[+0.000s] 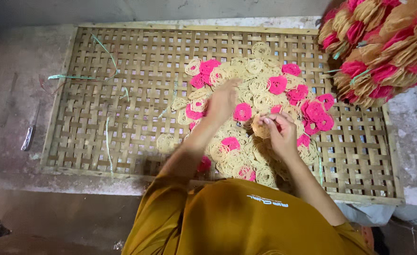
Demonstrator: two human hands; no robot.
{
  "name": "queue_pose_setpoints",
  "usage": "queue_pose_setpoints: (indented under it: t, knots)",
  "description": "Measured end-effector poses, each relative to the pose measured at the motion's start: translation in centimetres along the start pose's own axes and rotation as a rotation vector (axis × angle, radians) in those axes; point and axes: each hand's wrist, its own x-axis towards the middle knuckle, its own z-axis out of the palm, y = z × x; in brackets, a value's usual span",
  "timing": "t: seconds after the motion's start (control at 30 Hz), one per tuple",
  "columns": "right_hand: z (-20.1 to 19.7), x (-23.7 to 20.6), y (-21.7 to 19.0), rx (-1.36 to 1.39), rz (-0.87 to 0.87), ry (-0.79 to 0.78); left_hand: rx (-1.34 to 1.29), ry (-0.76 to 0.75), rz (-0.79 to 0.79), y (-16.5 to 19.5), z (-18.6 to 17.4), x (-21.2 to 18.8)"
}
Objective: The person repeatedly picks up small beige and pink coiled items from a woven tray and ties them together with a thin green string. The person works continuously, placing the tied items back onto the tray.
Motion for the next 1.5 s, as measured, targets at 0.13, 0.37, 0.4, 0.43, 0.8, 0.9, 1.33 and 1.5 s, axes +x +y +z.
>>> queue_pose_setpoints:
  t: [0.13,0.37,0.4,0.43,0.8,0.9,1.33,1.5]
  knots:
    - [-0.3,0.0,0.0,-0.015,0.040,0.006,0.561,-0.010,0.020,-5.5,-3.6,4.2]
    - [-0.1,-0.3,0.4,0.048,0.073,0.040,0.449,-0.319,-0.017,-6.8,-5.2,6.5]
    - [-0.2,-0.4,0.4,0.081,0.107,0.037,0.447,-0.309,-0.026,-6.9,-5.5,6.6]
    - [-0.4,-0.4,0.5,0.063,0.110,0.047,0.446,-0.299,-0.035,-6.9,-5.5,6.8]
    - [1.1,0.4,-1.5,-0.131,-0.049,-0.040,-0.278,-0.098,-0.223,-7.6,-3.8,-1.9]
    - [1.6,0.5,-2.5,-0.187,-0.053,-0.074,-0.530,-0.183,-0.425,-7.3,-2.4,-3.9]
    - [2.7,0.6,-3.8,-0.506,-0.219,0.050,-0.707,-0.124,-0.440,-3.5,1.3,-7.0]
    - [3.0,0.9,-3.1,-0.563,-0.223,0.032,-0.670,-0.125,-0.460,-1.8,0.9,-7.1]
